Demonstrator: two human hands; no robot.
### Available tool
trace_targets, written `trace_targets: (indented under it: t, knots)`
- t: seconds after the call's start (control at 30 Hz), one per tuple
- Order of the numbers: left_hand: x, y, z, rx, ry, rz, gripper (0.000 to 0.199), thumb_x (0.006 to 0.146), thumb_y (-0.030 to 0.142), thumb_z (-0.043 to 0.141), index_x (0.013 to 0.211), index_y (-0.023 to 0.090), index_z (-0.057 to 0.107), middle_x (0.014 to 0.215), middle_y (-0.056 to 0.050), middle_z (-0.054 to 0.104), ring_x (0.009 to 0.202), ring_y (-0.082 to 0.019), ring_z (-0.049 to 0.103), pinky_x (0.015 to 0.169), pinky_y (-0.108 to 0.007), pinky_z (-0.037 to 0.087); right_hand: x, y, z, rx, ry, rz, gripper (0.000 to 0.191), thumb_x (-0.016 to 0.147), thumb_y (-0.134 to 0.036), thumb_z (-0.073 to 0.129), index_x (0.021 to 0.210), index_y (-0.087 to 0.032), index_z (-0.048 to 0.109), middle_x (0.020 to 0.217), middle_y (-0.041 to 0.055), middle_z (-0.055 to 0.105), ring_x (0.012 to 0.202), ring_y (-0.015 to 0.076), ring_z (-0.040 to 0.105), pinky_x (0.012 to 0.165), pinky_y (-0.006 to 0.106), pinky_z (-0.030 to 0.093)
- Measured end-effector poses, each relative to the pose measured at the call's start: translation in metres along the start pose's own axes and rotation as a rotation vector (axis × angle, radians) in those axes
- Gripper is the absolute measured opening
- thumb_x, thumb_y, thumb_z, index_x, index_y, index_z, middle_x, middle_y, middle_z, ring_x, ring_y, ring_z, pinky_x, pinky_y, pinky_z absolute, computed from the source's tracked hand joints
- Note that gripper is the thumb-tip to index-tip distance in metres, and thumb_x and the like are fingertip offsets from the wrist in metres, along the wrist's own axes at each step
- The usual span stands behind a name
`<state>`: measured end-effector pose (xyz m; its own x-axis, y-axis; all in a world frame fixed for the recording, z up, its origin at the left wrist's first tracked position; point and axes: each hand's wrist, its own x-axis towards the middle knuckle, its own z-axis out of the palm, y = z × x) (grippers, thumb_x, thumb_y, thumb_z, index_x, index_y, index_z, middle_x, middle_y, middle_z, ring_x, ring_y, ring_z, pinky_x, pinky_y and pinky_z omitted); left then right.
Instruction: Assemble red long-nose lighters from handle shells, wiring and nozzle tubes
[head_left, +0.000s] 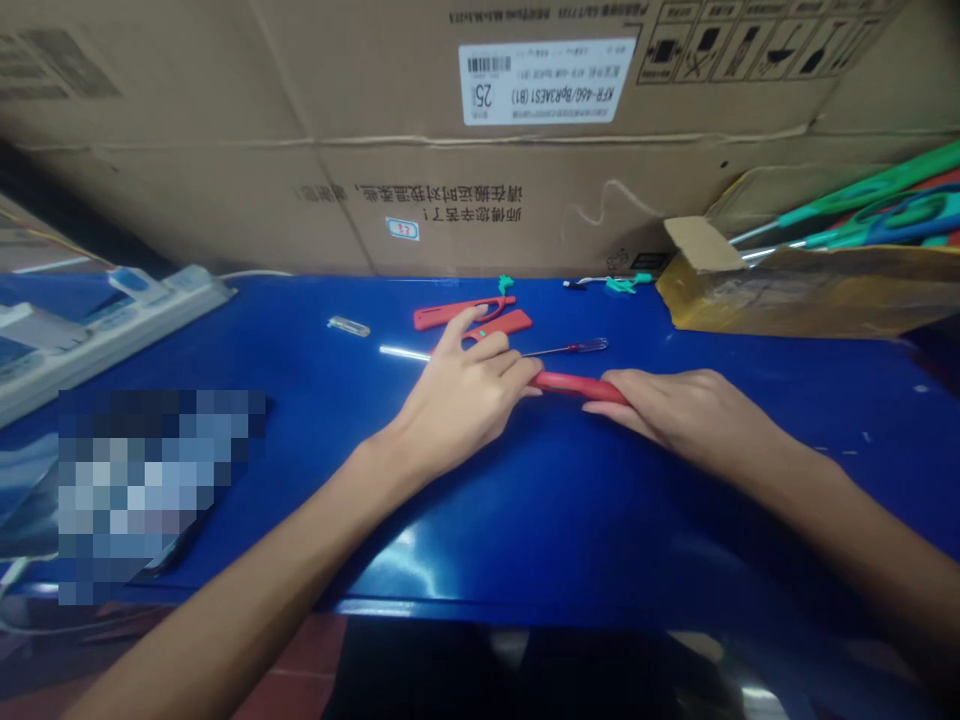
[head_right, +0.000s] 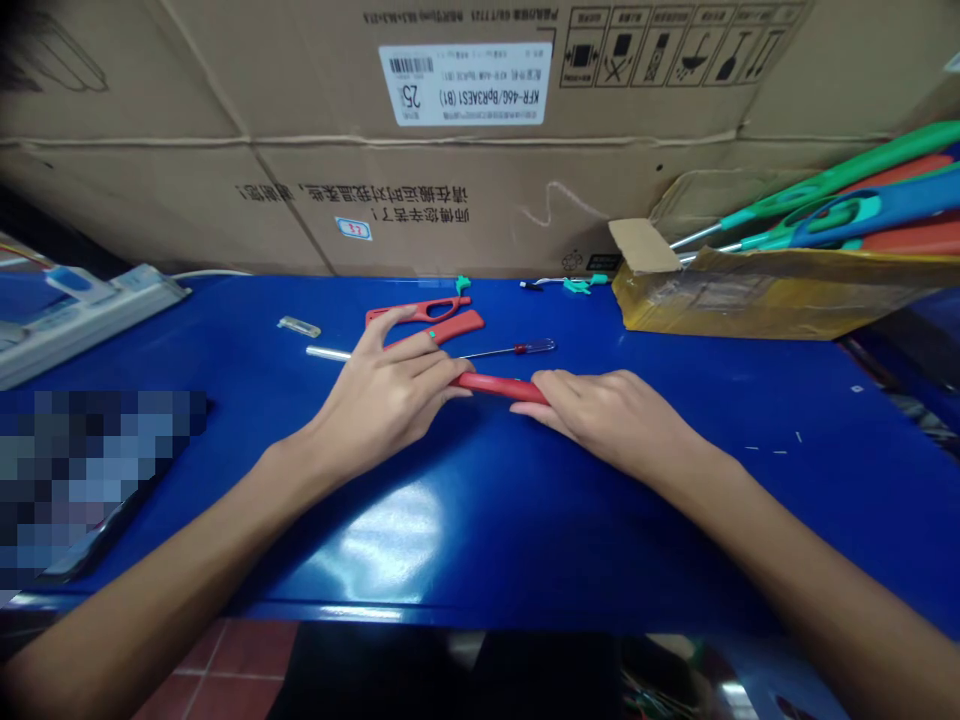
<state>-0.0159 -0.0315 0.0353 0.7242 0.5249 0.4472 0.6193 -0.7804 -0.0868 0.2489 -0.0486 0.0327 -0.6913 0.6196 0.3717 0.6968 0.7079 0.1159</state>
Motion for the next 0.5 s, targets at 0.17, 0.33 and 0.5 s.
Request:
trace_targets:
  t: [0.17,0.33,0.5]
  knots:
    - [0.002,-0.006,0.005,0.064,0.028,-0.053,0.027,0.106,0.026,0.045,0.103,0.015,0.070,0.090,-0.006,0.076,0.095,-0.022,0.066,0.114,-0.054,0.035,0.000,0.021,0.002,0.231,-0.018,0.145,0.042,0.099,-0.058,0.050,0.102,-0.021,0.069,0.090,0.0053,0.076,0.073,0.0210,0.070,0.065,0.031,0.046]
    - [0.000,-0.012,-0.001,0.114,0.131,-0.126,0.027,0.104,0.032,0.051,0.125,0.022,0.064,0.117,-0.008,0.073,0.126,-0.031,0.057,0.118,-0.070,0.019,0.002,0.014,0.000,0.402,-0.075,0.251,0.044,0.098,-0.059,0.051,0.083,-0.020,0.067,0.064,0.0009,0.066,0.053,0.0158,0.059,0.053,0.029,0.041]
    - [-0.008,-0.011,-0.015,0.052,0.458,-0.239,0.024,0.101,0.044,0.053,0.105,0.027,0.069,0.113,-0.007,0.073,0.121,-0.031,0.057,0.112,-0.065,0.029,0.010,0.003,-0.003,1.179,0.014,0.676,0.043,0.093,-0.060,0.059,0.074,-0.020,0.060,0.038,-0.0074,0.043,0.030,0.0103,0.040,0.035,0.024,0.036]
